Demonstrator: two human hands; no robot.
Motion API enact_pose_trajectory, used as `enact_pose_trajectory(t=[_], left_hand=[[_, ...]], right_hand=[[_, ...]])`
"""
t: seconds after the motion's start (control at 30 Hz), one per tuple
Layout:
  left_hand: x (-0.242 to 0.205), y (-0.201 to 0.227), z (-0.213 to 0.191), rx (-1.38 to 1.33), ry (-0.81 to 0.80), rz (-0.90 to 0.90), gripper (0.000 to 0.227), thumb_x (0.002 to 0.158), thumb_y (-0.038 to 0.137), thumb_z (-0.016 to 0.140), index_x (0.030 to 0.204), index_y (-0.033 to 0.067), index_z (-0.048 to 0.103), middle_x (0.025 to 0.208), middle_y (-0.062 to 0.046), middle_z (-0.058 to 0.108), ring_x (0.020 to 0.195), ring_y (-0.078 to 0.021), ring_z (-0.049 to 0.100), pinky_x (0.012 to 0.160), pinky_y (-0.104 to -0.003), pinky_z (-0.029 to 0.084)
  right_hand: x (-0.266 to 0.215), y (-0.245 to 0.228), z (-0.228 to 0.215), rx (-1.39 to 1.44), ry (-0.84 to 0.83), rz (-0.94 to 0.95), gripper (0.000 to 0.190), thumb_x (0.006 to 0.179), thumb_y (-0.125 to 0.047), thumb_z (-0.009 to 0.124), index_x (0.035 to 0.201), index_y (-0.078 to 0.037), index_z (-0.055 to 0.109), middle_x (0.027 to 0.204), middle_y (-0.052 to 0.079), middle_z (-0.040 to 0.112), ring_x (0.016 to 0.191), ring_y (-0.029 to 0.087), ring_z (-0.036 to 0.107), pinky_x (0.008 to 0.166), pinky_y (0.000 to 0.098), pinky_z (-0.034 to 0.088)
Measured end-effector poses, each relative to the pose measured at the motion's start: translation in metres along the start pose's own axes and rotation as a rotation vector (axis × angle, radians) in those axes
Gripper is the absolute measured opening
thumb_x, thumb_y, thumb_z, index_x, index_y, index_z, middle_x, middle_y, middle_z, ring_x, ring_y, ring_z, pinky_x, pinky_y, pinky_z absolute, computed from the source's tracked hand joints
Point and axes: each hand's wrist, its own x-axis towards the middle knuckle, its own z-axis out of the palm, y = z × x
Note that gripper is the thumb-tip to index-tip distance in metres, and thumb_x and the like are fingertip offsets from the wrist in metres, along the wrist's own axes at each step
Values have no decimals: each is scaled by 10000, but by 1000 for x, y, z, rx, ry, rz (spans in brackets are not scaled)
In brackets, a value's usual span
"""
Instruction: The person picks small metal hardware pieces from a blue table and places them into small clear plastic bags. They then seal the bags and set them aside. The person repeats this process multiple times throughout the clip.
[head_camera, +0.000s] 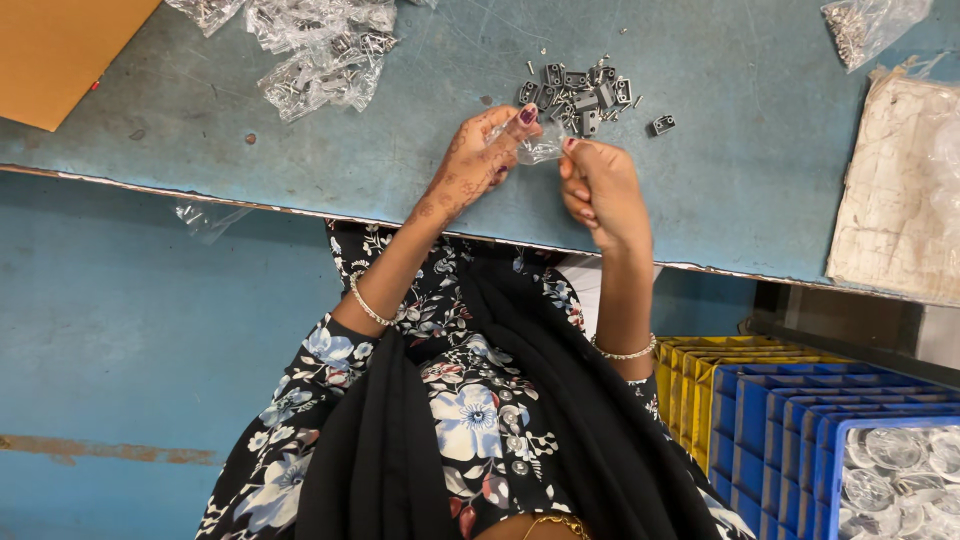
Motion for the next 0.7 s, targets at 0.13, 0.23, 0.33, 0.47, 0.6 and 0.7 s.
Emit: enact_pose_trajectory(t=[0.13,0.23,0.33,0.47,0.6,0.7], left_hand=[[-7,6,-8,-123,-61,-19,494,965,567,604,1119,109,710,616,91,414,491,-14,376,435,-198,273],[-8,6,-9,-146,-91,20,473,970,544,623,1148,113,700,639,89,432,506,-15,392,446,-198,280],[-10,1,-11,-142,-150,89,456,981,521,650,1195,119,676,664,88,440,528,-14,393,465,-197,283],[-11,-9,-17,-23,-206,224,405,1025,489,655,1155,108,684,769,77,557,595,-17,442,509,-200,321],[-7,-15,-19,-183,-208,174,314,1028,397,674,955,108,573,699,59,496,546,-32,413,467,-213,298],[-6,-15,-18,-218,-162,152,301,1061,357,628,919,110,533,693,59,475,541,-41,438,463,-223,324]], right_hand=[[0,2,9,-37,-7,-27,345,1062,-239,535,771,-54,551,538,-45,386,380,40,303,342,229,204],[-4,2,9,-77,-20,-47,346,1072,-236,521,776,-61,555,546,-52,388,393,33,297,352,228,203],[-6,6,9,-115,-36,-60,345,1082,-221,516,776,-69,560,554,-68,383,416,22,283,376,227,196],[-5,15,18,-136,-130,-101,309,1074,-216,541,802,-73,574,585,-89,366,473,12,262,429,226,180],[0,20,39,-160,-138,-174,293,1090,-251,562,866,-64,579,624,-96,386,506,10,283,453,223,195],[1,17,55,-154,-6,-358,162,1084,-215,595,1065,-57,567,750,-77,443,621,13,359,532,208,263]])
